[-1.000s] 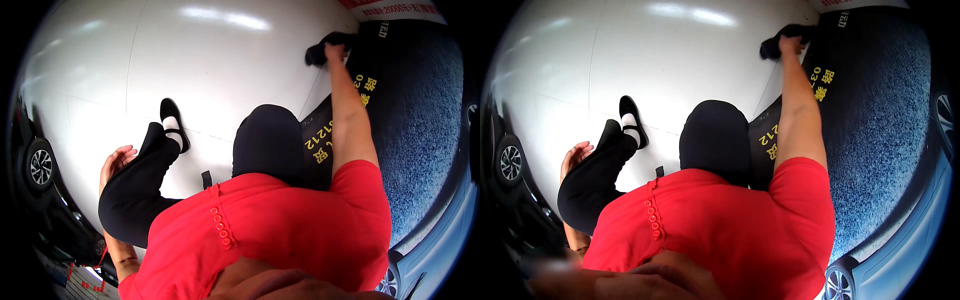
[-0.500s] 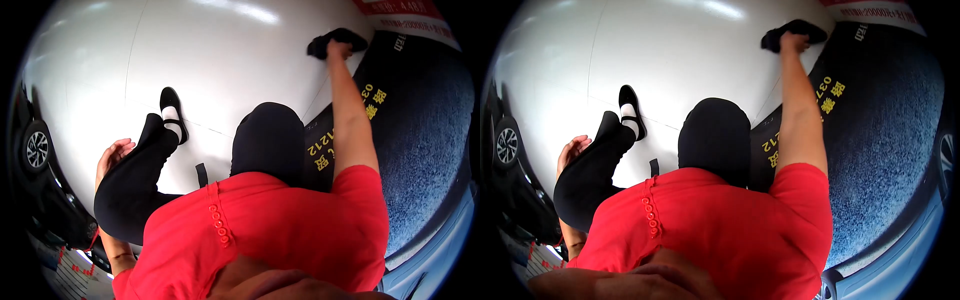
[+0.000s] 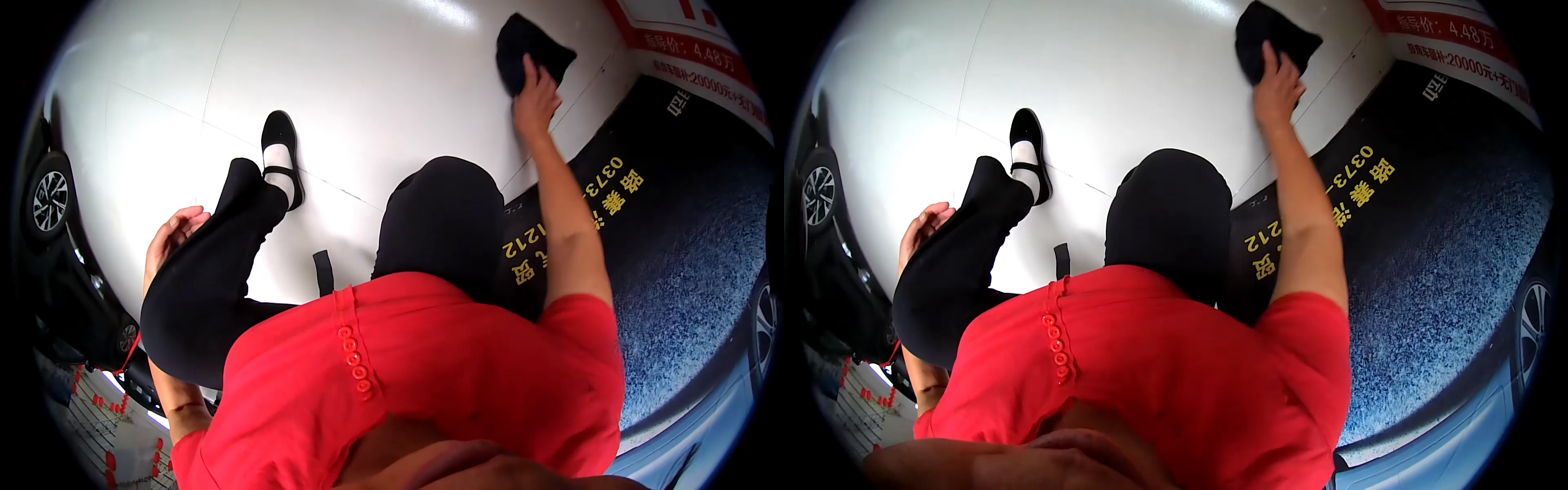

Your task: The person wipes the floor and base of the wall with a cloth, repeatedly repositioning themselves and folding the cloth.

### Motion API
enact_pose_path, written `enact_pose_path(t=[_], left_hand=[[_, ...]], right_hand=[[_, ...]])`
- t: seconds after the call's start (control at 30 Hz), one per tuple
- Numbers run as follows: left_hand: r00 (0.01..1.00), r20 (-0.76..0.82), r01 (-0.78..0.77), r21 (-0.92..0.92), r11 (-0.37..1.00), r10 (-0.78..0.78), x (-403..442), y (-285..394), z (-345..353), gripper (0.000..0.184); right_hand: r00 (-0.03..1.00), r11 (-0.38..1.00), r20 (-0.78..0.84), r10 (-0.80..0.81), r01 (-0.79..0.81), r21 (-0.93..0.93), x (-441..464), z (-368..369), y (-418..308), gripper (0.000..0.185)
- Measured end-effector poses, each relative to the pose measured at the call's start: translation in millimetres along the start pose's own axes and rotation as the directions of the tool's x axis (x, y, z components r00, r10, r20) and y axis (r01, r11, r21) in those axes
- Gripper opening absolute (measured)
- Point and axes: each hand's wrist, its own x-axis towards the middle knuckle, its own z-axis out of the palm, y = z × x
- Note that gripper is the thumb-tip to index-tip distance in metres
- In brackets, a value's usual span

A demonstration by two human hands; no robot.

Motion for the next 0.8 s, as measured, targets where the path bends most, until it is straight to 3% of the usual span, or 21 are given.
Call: enact_pose_path(t=[0.07,0.1,0.13,0.17,0.2,0.23,0.27,0.33,0.4,0.47,0.5,0.57,0.6,0.63,0.73,0.8], left_hand=[[1.000,-0.002,-0.012,-0.005,1.000,0.012,0,0,-1,0.040],[1.000,-0.008,-0.014,-0.015,1.000,0.014,-1,0,-2,0.040],[1.000,-0.018,-0.013,-0.012,1.000,0.013,-1,0,-3,0.040],[0.999,-0.030,-0.014,-0.008,1.000,0.013,0,1,-3,0.039],[0.999,-0.049,-0.017,0.010,1.000,0.017,-1,1,-2,0.038],[0.998,-0.058,-0.016,0.006,1.000,0.016,-1,2,-2,0.038],[0.998,-0.057,-0.018,-0.012,1.000,0.017,-2,1,-2,0.037],[0.998,-0.061,-0.023,-0.040,0.999,0.021,-1,1,3,0.037],[0.996,-0.089,-0.028,-0.020,0.999,0.026,-5,4,8,0.037],[0.997,-0.065,-0.045,-0.023,0.999,0.043,-7,4,8,0.037],[0.998,-0.025,-0.051,-0.016,0.999,0.050,-7,5,9,0.037],[0.998,-0.037,-0.058,0.015,0.998,0.058,-7,7,13,0.037],[0.998,-0.036,-0.053,0.042,0.998,0.055,-10,7,13,0.038],[0.998,-0.044,-0.049,0.047,0.998,0.051,-12,6,11,0.038],[0.996,0.023,-0.092,0.023,0.995,0.092,-7,4,7,0.038],[0.994,0.042,-0.098,0.016,0.995,0.097,-7,4,7,0.038]], right_hand=[[0.999,0.991,-0.051,0.006,-0.013,-0.134,47,6,40,0.076],[0.996,0.977,-0.007,0.084,-0.084,-0.196,74,1,61,0.072],[0.959,0.962,0.138,0.248,-0.227,-0.153,101,-16,71,0.061],[0.920,0.922,0.128,0.370,-0.346,-0.174,121,-28,78,0.062],[0.895,0.891,-0.004,0.446,-0.444,-0.094,129,-44,71,0.064],[0.898,0.895,0.002,0.439,-0.437,-0.092,126,-46,63,0.064],[0.927,0.934,-0.119,0.356,-0.353,0.043,121,-48,55,0.065],[0.944,0.978,-0.269,0.193,-0.162,0.133,97,-53,16,0.070],[0.986,0.991,-0.141,0.093,-0.077,0.111,41,-56,-53,0.077],[0.974,0.973,0.095,-0.208,0.196,0.123,-13,-7,-72,0.059],[0.970,0.959,0.018,-0.241,0.235,0.160,-26,0,-75,0.071],[0.971,0.967,-0.033,-0.238,0.240,0.079,-5,13,-59,0.071],[0.969,0.967,-0.035,-0.244,0.241,-0.079,16,17,-47,0.058],[0.978,0.979,-0.070,-0.199,0.195,-0.063,40,11,-39,0.062],[0.972,0.979,0.111,0.206,-0.204,-0.023,118,-17,-36,0.064],[0.983,0.978,-0.017,0.184,-0.181,0.109,138,-24,-59,0.064]])
